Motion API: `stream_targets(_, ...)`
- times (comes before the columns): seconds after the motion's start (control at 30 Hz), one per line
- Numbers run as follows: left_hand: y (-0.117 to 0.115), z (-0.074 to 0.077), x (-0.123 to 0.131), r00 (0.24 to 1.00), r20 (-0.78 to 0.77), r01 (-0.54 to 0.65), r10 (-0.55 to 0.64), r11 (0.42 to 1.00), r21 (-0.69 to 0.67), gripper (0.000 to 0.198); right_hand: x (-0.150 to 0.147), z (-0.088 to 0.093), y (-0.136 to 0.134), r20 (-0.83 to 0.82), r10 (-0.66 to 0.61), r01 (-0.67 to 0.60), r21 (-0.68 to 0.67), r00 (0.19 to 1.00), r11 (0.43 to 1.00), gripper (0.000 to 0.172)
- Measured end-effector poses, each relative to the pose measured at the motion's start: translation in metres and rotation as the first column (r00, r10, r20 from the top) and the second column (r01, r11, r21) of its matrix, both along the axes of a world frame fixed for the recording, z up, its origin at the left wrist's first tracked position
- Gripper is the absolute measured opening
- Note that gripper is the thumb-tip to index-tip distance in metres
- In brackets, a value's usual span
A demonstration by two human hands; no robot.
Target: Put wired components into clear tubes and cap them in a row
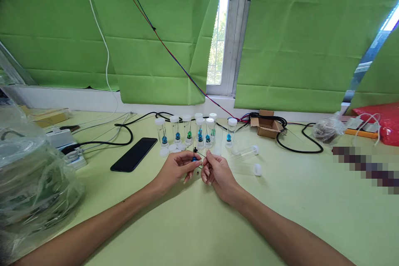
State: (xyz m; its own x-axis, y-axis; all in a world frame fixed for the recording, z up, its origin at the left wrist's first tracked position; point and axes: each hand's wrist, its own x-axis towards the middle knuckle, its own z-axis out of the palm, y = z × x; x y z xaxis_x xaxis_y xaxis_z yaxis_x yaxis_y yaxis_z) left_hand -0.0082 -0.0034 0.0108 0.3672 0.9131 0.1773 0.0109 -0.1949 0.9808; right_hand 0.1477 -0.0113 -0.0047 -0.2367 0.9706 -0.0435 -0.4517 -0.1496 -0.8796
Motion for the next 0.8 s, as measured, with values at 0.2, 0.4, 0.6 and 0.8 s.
stream_targets(0.2,0.0067,-0.0089,-0.0035,0.992,-0.059,-0.115,0.113,0.993,-0.039,0.029,-0.001,0.0022,-0.0011,0.042,-0.045,0.046,-0.014,0.998,0.999,0.052)
stream_targets(0.4,0.0065,-0.0043,-0.0027,0.995,-0.04,-0.088,0.086,0.995,-0.044,0.028,-0.0022,0.0024,-0.0007,0.152,-0.139,0.137,0.021,0.979,0.99,0.053)
stream_targets(0.6,0.0031,-0.0002,0.0008,0.998,0.053,-0.035,0.041,0.994,-0.106,0.035,-0.0015,-0.0034,0.002,0.209,-0.204,0.185,0.107,0.956,0.977,0.053)
stream_targets(0.8,0.0059,-0.0027,-0.0006,0.996,0.039,-0.077,0.081,0.994,-0.084,0.034,-0.0025,-0.0057,0.0024,0.292,-0.254,0.202,0.198,0.922,0.959,0.052)
